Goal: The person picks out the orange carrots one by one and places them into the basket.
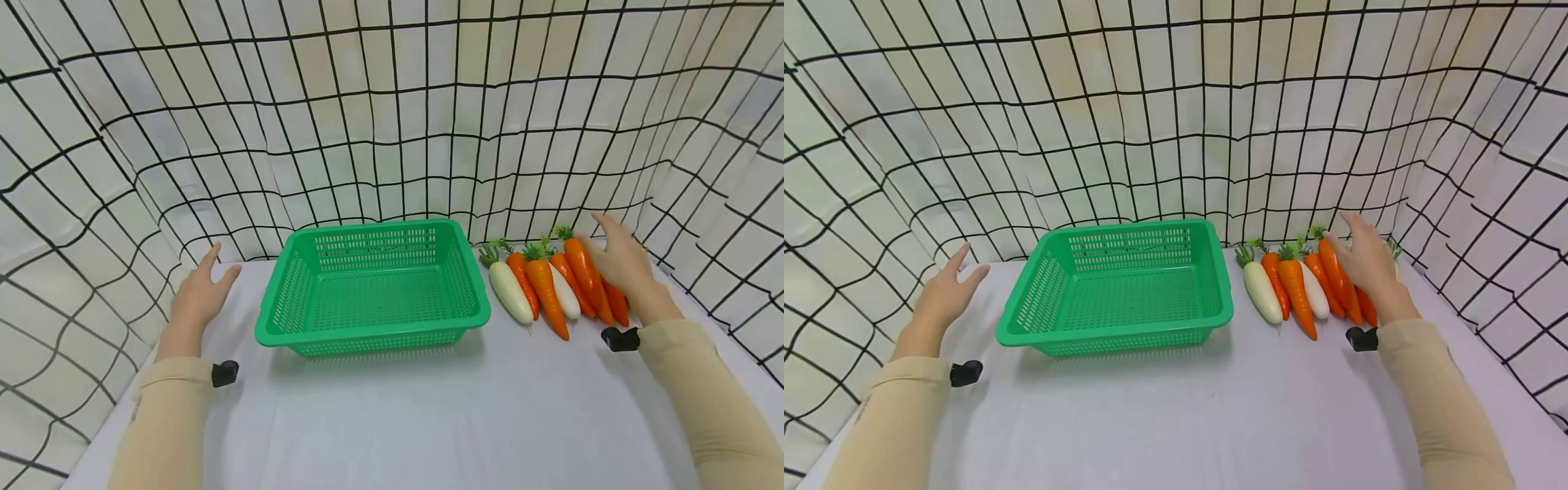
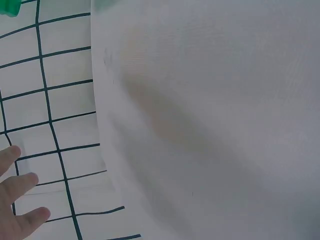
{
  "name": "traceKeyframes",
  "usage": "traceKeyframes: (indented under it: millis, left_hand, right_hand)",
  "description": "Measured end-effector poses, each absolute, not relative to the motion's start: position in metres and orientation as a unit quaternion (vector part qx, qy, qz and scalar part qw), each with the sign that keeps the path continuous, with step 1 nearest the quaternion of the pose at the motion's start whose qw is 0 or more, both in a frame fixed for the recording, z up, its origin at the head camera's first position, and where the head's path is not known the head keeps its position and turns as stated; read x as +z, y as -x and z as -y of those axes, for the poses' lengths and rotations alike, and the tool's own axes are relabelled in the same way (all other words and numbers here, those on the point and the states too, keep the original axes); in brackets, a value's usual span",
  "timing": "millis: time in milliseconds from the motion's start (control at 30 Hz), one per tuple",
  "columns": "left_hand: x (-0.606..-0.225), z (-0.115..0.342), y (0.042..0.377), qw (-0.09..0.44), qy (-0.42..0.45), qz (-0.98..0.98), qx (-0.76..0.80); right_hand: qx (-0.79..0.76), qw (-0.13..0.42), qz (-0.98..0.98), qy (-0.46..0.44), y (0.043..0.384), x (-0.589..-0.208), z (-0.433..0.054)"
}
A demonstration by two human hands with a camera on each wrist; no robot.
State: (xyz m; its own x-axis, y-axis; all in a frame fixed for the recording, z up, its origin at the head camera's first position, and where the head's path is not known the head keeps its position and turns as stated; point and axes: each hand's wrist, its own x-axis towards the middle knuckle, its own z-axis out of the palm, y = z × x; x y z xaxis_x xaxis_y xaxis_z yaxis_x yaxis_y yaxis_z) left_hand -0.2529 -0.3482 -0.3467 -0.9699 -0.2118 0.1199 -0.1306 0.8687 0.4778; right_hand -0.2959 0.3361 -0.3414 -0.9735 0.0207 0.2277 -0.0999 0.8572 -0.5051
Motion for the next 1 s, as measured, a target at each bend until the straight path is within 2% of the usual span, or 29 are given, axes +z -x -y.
traceKeyframes:
  millis: [433,633,1000]
  left_hand:
    - [-0.347,0.337,0.256,0.094,-0.047,0.920,-0.378]
    - [-0.349,0.333,0.253,0.069,0.001,0.893,-0.444]
    - [-0.354,0.326,0.252,0.039,0.071,0.878,-0.472]
  right_hand:
    - [0.306,0.103,0.946,-0.031,0.287,-0.348,-0.322]
    - [0.303,0.099,0.947,-0.047,0.283,-0.353,-0.310]
    - [0.273,0.047,0.957,-0.083,0.278,-0.360,-0.293]
